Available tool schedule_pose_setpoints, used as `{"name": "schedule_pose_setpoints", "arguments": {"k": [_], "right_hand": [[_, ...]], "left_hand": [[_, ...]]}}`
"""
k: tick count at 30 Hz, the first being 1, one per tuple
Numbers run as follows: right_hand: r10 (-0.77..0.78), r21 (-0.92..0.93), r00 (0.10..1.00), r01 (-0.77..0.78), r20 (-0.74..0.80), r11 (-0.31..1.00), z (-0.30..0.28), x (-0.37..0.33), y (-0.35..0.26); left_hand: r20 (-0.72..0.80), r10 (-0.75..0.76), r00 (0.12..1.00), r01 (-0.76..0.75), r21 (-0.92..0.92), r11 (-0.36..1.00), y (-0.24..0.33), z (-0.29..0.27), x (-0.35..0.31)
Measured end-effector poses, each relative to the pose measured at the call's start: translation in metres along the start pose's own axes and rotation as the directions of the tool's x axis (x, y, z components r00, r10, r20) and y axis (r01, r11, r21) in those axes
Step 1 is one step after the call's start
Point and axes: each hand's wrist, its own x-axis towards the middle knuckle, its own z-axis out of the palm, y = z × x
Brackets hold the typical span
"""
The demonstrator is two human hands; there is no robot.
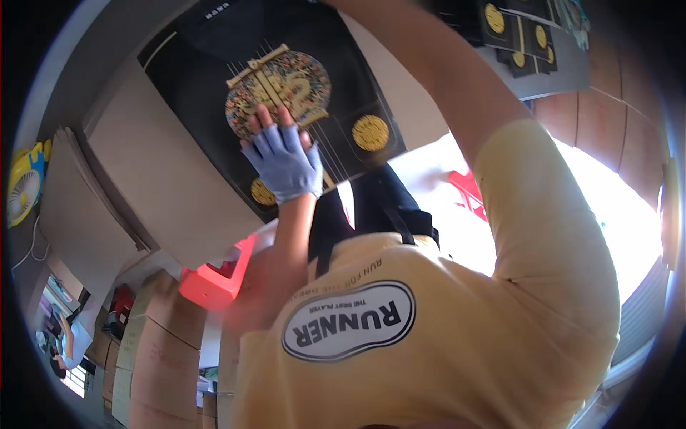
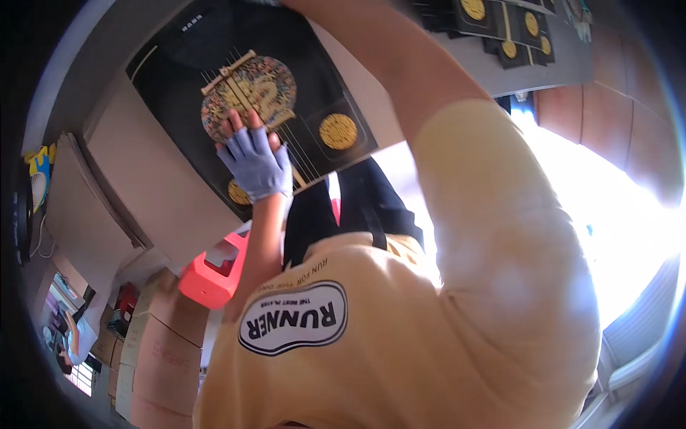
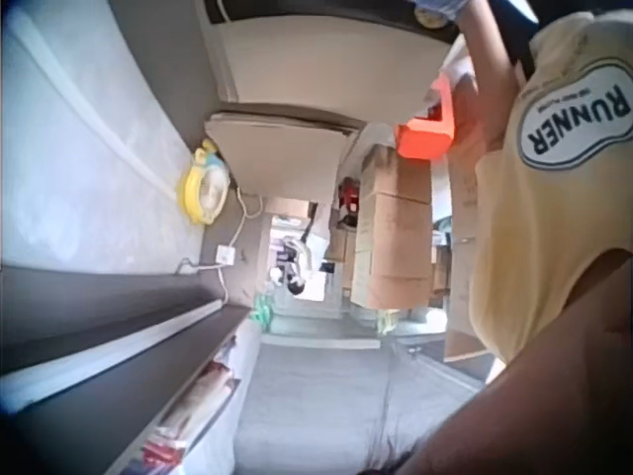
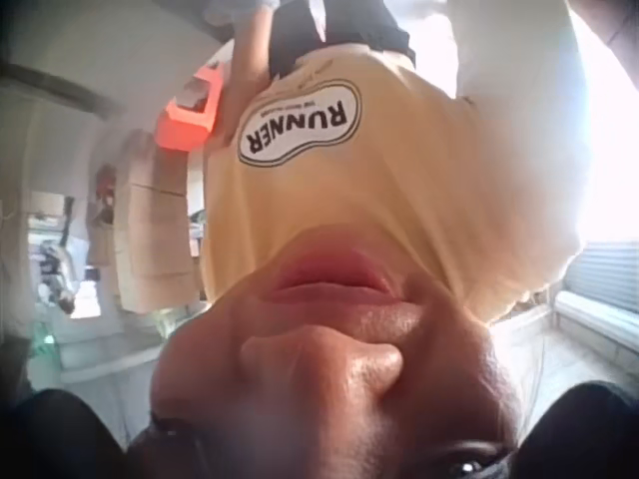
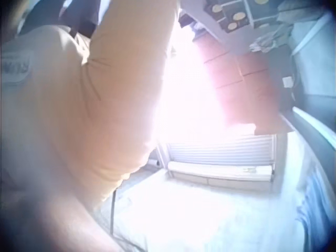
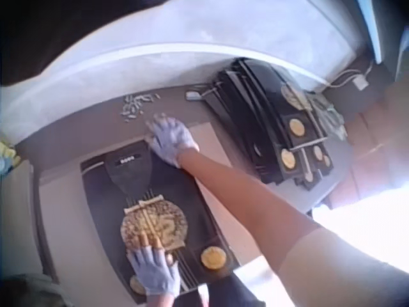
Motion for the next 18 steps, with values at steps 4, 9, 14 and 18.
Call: {"name": "schedule_pose_setpoints", "arguments": {"k": [4,9,14,18], "right_hand": [[-0.011,0.077,0.984,-0.003,0.18,0.997,-0.08,-0.183,-0.074],[-0.064,0.279,0.816,-0.122,0.574,0.953,-0.178,-0.357,-0.112],[-0.149,0.52,0.979,0.054,0.142,0.853,-0.165,-0.195,-0.111],[-0.263,0.309,0.96,0.223,0.094,0.925,-0.046,0.014,-0.179]], "left_hand": [[0.019,-0.029,0.999,0.028,0.047,0.999,-0.004,-0.001,-0.003],[-0.091,-0.018,0.996,0.018,-0.002,1.0,0.0,0.011,0.002],[-0.108,-0.05,0.993,0.034,-0.145,0.989,0.003,0.003,0.004],[-0.059,-0.197,0.979,0.174,-0.27,0.947,0.026,0.005,-0.027]]}}
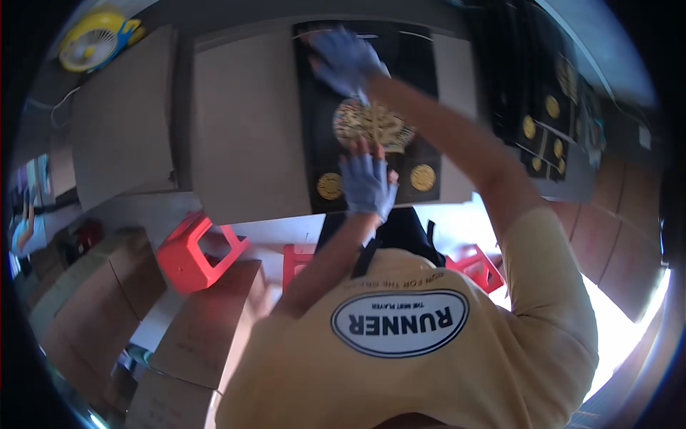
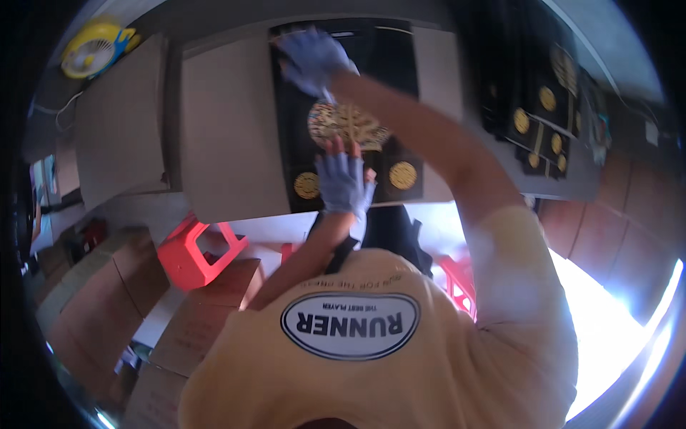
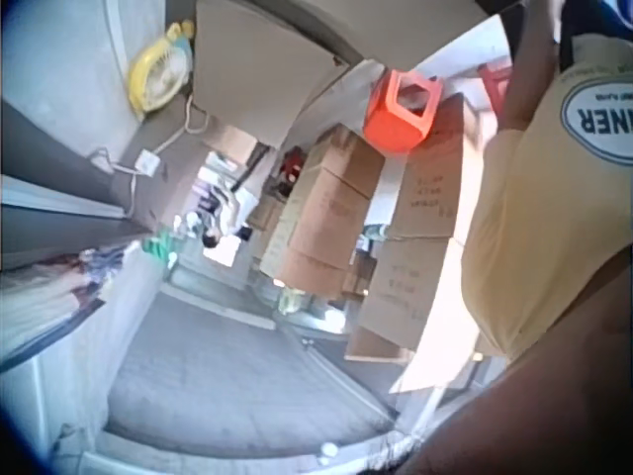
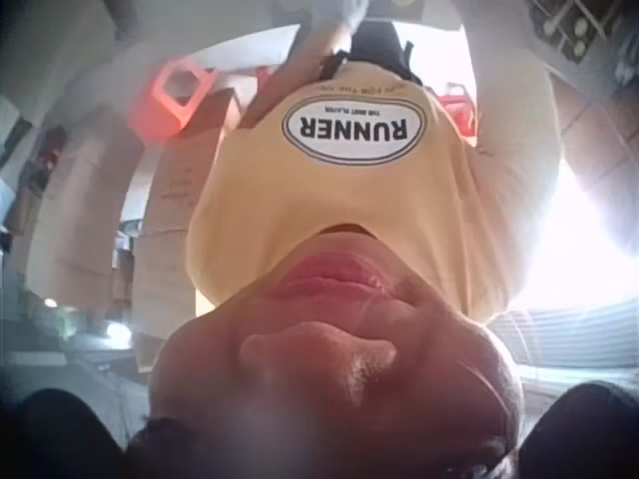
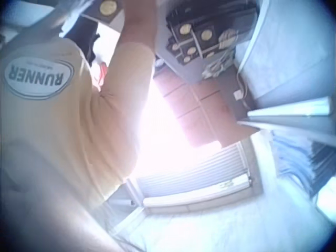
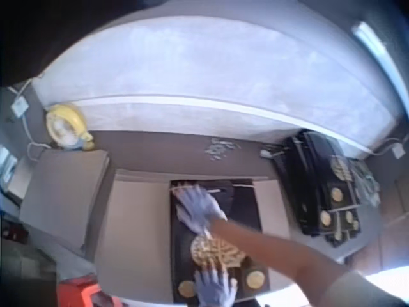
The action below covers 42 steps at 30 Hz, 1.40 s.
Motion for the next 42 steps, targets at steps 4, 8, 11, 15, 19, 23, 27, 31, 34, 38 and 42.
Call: {"name": "schedule_pose_setpoints", "arguments": {"k": [4,8,11,15,19,23,27,31,34,38,42], "right_hand": [[0.014,-0.26,0.965,-0.085,-0.263,0.962,0.066,0.156,0.057],[-0.065,-0.258,0.993,0.039,-0.096,0.965,0.083,0.136,-0.005],[-0.188,-0.274,0.982,0.19,0.033,0.943,0.086,0.079,-0.037],[-0.374,0.243,0.769,0.288,0.519,0.927,0.049,-0.033,-0.14],[-0.768,0.509,0.459,0.575,0.447,0.64,0.053,-0.148,-0.214],[-0.685,0.664,-0.016,0.258,0.729,0.701,0.018,-0.16,-0.237],[-0.122,0.06,0.936,0.108,0.331,0.992,-0.001,-0.204,-0.146],[0.888,0.714,0.382,-0.694,0.255,0.094,-0.072,-0.247,0.033],[0.857,0.731,0.233,-0.648,0.459,-0.215,-0.059,-0.299,0.068],[0.788,0.364,0.447,-0.88,0.422,0.304,-0.057,-0.283,0.04],[0.623,0.328,0.651,-0.758,0.434,0.563,-0.083,-0.285,0.006]], "left_hand": [[0.075,0.107,0.991,-0.102,-0.076,0.992,0.009,0.007,-0.027],[0.115,0.017,0.993,-0.007,-0.086,0.996,0.01,0.004,-0.021],[0.08,0.055,0.995,-0.048,-0.084,0.995,0.011,0.004,-0.023],[-0.075,-0.007,0.997,-0.01,-0.224,0.974,0.005,0.042,-0.025],[-0.04,0.093,0.995,-0.089,0.087,0.992,0.004,0.028,-0.03],[-0.051,0.092,0.994,-0.095,-0.072,0.993,0.01,0.024,-0.032],[-0.123,0.17,0.978,-0.16,0.088,0.983,0.0,0.022,-0.032],[-0.124,0.288,0.95,-0.285,0.043,0.958,-0.026,-0.007,-0.017],[-0.093,0.324,0.941,-0.317,0.089,0.944,-0.023,-0.011,-0.01],[-0.05,0.229,0.972,-0.218,0.17,0.961,-0.013,-0.015,-0.011],[-0.038,0.201,0.979,-0.185,0.259,0.948,-0.023,0.0,-0.016]]}}
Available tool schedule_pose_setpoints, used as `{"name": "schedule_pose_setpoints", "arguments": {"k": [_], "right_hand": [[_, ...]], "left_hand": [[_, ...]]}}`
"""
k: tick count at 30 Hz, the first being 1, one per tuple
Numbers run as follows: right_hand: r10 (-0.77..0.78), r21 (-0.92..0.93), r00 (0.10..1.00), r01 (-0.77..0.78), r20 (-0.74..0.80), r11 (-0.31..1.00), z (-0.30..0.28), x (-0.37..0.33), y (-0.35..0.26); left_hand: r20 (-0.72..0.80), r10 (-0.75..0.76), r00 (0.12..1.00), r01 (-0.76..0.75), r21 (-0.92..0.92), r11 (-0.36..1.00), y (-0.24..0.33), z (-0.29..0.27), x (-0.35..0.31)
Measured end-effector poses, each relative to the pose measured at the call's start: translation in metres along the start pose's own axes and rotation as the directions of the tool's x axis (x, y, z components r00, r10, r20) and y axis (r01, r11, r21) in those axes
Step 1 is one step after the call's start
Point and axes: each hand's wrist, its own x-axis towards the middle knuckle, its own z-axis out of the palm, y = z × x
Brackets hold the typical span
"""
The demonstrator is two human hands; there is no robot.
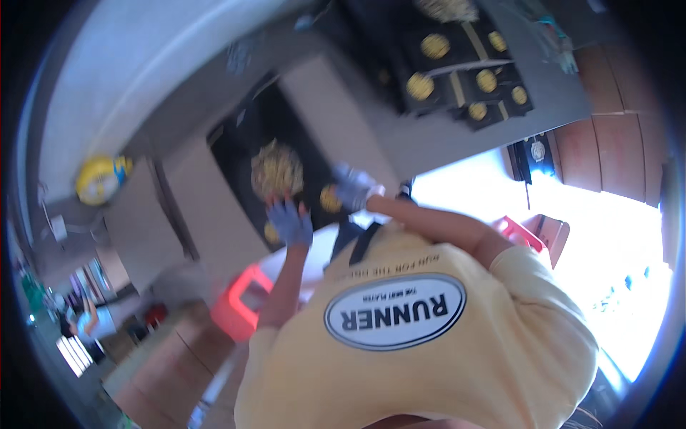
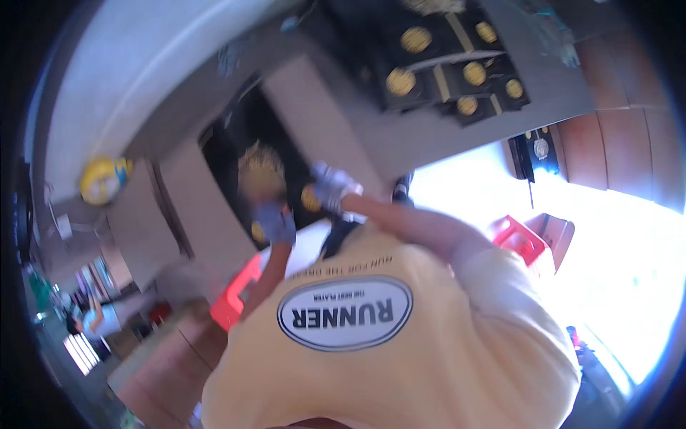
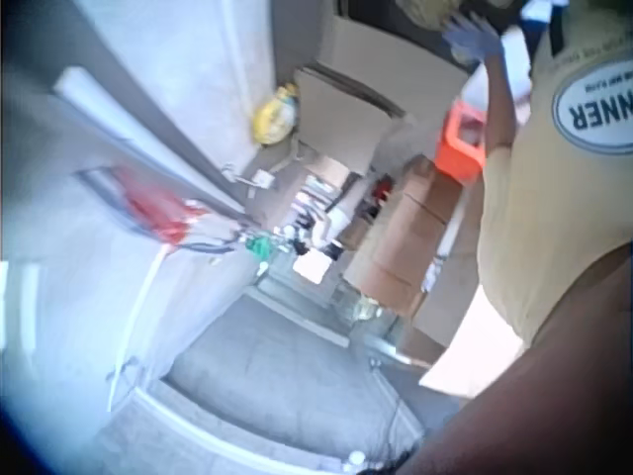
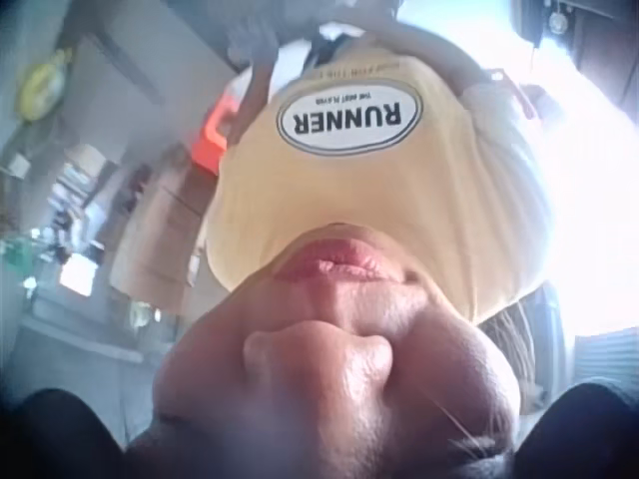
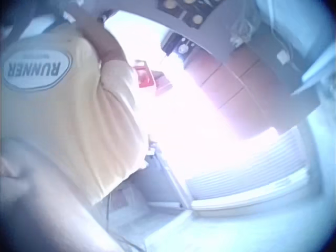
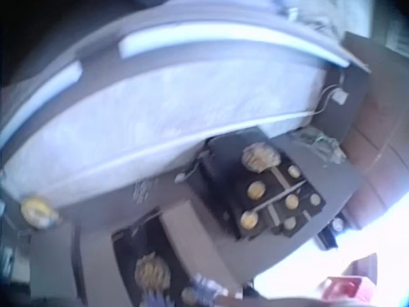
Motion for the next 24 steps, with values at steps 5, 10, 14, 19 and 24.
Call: {"name": "schedule_pose_setpoints", "arguments": {"k": [5,10,14,19,24], "right_hand": [[-0.192,0.234,0.975,0.215,-0.114,0.948,-0.153,-0.009,0.054],[-0.073,0.241,0.749,0.302,-0.659,0.922,-0.292,0.008,0.192],[0.209,0.321,0.889,-0.076,-0.406,0.944,-0.341,0.05,0.263],[0.038,-0.357,0.737,-0.371,-0.675,0.857,-0.309,0.052,0.27],[-0.129,-0.414,0.606,-0.358,-0.785,0.837,-0.254,0.055,0.274]], "left_hand": [[-0.125,0.073,0.989,-0.094,-0.17,0.981,0.124,-0.033,0.098],[-0.304,0.359,0.882,-0.401,-0.087,0.912,0.296,-0.027,0.261],[-0.086,0.448,0.89,-0.447,0.037,0.894,0.337,0.065,0.358],[0.046,0.396,0.917,-0.393,0.284,0.875,0.35,0.121,0.367],[0.181,0.351,0.919,-0.371,0.095,0.924,0.347,0.104,0.364]]}}
